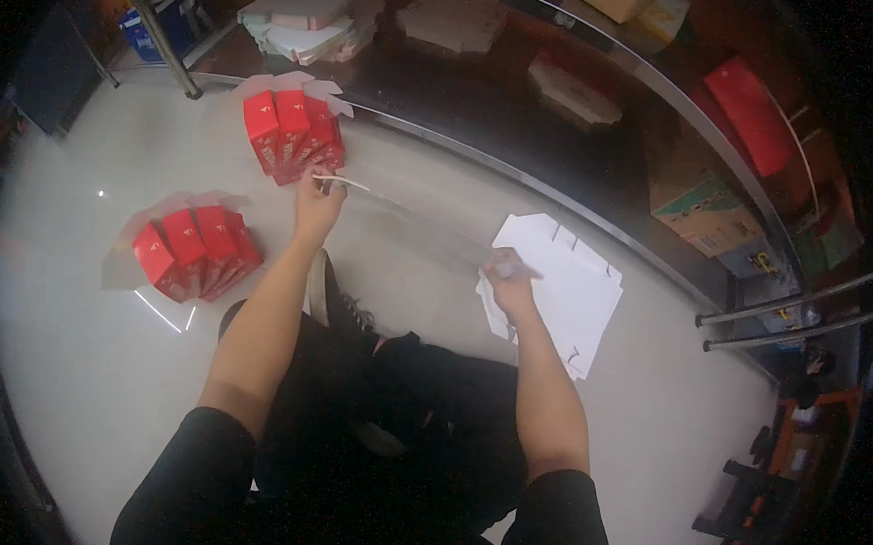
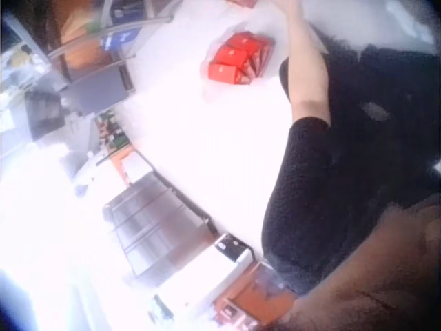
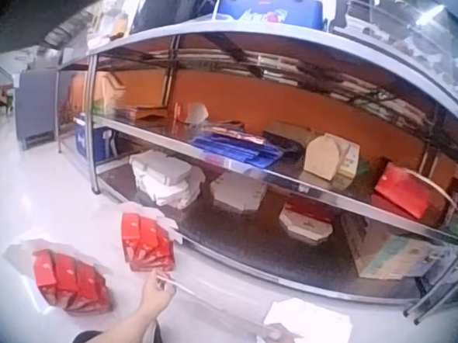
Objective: The person sits on the floor and assembles small red and white cardboard boxes. They fold the flat white cardboard pieces into box shapes and insert red printed cardboard inserts into the white boxes. The person handles the boxes one at a time, folding the flaps and stacking the finished boxes.
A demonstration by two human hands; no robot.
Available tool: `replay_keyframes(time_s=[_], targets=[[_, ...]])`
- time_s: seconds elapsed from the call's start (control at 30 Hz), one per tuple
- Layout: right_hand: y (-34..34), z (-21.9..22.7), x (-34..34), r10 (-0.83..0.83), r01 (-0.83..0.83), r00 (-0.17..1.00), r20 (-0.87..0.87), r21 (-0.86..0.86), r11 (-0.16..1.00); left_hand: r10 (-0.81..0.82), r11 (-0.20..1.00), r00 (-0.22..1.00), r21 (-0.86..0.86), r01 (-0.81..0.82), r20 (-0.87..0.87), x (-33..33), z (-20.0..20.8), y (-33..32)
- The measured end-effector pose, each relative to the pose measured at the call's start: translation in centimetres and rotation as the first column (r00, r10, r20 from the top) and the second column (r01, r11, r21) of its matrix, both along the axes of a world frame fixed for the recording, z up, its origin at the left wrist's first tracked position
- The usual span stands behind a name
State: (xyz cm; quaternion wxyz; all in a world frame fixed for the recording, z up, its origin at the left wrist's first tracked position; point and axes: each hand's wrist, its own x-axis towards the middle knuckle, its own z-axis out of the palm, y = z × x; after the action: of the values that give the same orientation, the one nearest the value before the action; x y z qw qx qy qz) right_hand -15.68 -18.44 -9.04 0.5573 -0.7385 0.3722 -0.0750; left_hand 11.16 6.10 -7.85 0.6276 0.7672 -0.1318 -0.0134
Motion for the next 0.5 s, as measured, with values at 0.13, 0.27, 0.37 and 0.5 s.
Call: replay_keyframes(time_s=[0.13,0.27,0.37,0.5], targets=[[-1.3,-4.6,-0.7,0.095,-0.092,0.995,0.030,-0.080,0.992,0.098,0.988,0.992,0.115,-0.107,0.083,-0.8,-1.3,-0.6],[-1.2,-2.3,0.0,0.257,-0.259,0.966,-0.036,-0.046,0.965,0.141,0.981,0.987,0.126,-0.149,0.076,-0.4,-0.8,0.0],[0.2,-2.9,-0.3,0.122,-0.122,0.993,0.002,-0.028,0.992,0.146,0.968,0.988,0.200,-0.151,0.042,-0.1,-1.5,0.1],[0.7,-2.4,0.1,0.148,-0.151,0.988,-0.039,-0.076,0.986,0.147,0.953,0.989,0.270,-0.138,-0.014,-0.6,-1.8,0.6]])
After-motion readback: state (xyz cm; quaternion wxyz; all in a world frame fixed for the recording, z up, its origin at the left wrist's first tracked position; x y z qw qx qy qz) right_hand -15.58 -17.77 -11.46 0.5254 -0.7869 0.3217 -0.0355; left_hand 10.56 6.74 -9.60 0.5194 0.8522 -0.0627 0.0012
